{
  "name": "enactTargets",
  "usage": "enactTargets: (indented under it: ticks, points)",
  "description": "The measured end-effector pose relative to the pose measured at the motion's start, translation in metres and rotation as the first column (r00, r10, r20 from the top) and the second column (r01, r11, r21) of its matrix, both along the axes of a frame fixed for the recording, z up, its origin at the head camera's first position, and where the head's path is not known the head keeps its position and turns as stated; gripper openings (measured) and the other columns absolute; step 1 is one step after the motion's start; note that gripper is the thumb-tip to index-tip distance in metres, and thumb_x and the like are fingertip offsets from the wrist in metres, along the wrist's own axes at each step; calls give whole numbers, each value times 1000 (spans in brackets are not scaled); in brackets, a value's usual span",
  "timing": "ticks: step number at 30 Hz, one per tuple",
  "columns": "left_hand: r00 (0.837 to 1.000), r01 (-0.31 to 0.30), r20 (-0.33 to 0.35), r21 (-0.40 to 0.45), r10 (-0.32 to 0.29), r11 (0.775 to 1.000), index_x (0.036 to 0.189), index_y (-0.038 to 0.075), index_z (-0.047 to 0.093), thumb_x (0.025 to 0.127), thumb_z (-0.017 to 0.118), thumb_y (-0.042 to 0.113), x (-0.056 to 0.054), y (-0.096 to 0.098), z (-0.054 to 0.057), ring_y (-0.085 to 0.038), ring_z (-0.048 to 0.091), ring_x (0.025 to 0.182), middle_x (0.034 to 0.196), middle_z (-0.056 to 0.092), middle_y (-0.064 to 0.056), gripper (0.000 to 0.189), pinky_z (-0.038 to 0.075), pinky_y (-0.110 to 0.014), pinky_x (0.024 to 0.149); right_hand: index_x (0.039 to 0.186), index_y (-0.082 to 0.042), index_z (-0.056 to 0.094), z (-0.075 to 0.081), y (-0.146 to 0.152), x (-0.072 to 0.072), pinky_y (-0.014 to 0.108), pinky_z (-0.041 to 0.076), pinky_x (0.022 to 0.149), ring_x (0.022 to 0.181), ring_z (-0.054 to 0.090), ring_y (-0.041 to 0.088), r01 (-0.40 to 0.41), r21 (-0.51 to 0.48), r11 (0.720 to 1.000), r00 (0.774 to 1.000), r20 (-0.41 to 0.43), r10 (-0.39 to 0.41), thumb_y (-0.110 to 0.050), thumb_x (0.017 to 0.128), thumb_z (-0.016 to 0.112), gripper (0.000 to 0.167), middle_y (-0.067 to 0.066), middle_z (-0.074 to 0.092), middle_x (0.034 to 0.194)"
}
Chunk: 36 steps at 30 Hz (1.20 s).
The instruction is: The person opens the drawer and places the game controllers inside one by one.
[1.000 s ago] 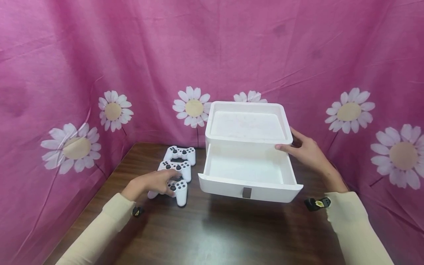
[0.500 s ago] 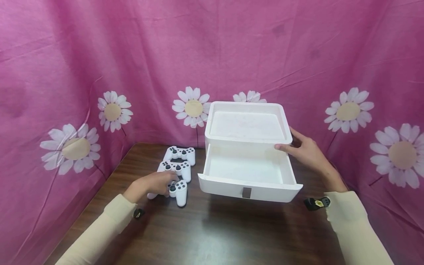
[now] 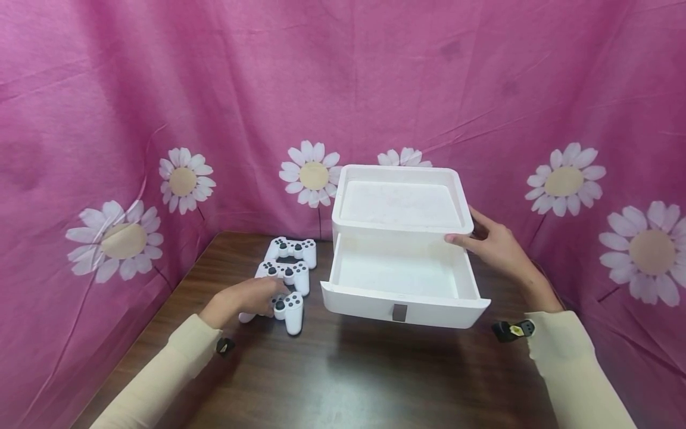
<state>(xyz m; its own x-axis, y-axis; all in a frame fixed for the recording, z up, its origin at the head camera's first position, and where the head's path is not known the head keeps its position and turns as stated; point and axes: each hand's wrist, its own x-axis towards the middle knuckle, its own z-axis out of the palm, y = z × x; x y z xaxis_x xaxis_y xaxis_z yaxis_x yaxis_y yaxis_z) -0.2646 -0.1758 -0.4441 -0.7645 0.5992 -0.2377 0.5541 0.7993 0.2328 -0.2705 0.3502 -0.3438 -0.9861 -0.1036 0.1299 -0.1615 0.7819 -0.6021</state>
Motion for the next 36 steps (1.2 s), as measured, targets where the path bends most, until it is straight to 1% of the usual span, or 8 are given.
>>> enactTargets:
  ticks: [4, 7, 14, 18, 21, 28, 32, 36]
  points:
    - [1000, 0, -5, -16, 0, 1000, 125, 10, 78, 75, 82, -6, 1, 0, 1, -12, 56, 90, 113, 72, -2, 52, 53, -31, 81, 171, -19, 20, 0, 0, 0, 14, 51, 69, 118, 63, 40, 11, 7, 1000, 1000, 0, -11, -53, 96, 75, 99, 33, 53, 153]
    - [1000, 14, -13, -12, -14, 1000, 126, 8, 77, 76, 82, -4, 1, -1, 1, -13, 57, 90, 112, 73, -1, 51, 53, -32, 81, 171, -20, 20, 0, 0, 0, 13, 50, 70, 119, 63, 40, 11, 4, 1000, 1000, 0, -11, -53, 96, 75, 98, 32, 53, 154]
    - [997, 70, -46, 54, -68, 996, 121, 6, 75, 77, 87, 3, 0, -6, 4, -12, 62, 89, 102, 73, 0, 45, 56, -33, 84, 171, -20, 19, 0, 0, 0, 11, 49, 70, 120, 62, 43, 8, -1, 1000, 1000, 1, -8, -53, 96, 75, 99, 33, 51, 154]
    - [996, 76, -62, 75, -71, 994, 126, 7, 76, 77, 88, 7, -2, -9, 10, -10, 68, 97, 113, 79, -2, 51, 60, -34, 92, 171, -19, 20, 0, 0, 0, 12, 49, 70, 120, 62, 43, 13, -1, 1000, 1000, 4, -13, -53, 96, 75, 99, 33, 52, 154]
    - [998, 45, -45, 91, -41, 995, 132, 8, 75, 78, 89, 9, -1, -9, 17, -8, 68, 97, 118, 79, -4, 55, 60, -34, 94, 171, -20, 19, -1, 1, 1, 12, 50, 70, 120, 62, 43, 8, -5, 1000, 1000, 5, -8, -53, 96, 75, 99, 33, 51, 155]
    - [999, -11, -46, 120, 17, 993, 132, 8, 76, 77, 87, 11, 1, -10, 40, -7, 59, 78, 116, 80, -6, 56, 59, -32, 85, 171, -20, 21, 0, 0, 1, 12, 50, 70, 119, 62, 40, 9, 0, 1000, 1000, -3, -9, -54, 96, 76, 99, 32, 53, 154]
    - [998, -11, -68, 128, 20, 992, 129, 7, 77, 77, 87, 13, -1, -11, 54, -5, 55, 72, 115, 80, -4, 53, 57, -30, 81, 171, -21, 20, 2, -1, 2, 13, 50, 71, 119, 62, 39, 8, 2, 1000, 1000, 2, -8, -55, 96, 75, 99, 31, 53, 154]
    - [995, 23, -103, 138, -8, 990, 128, 7, 78, 76, 89, 14, 0, -10, 71, -4, 49, 66, 103, 81, -3, 53, 52, -26, 72, 171, -23, 20, 3, -1, 4, 13, 51, 71, 119, 62, 40, 8, -3, 1000, 1000, 6, -8, -56, 95, 75, 99, 30, 52, 155]
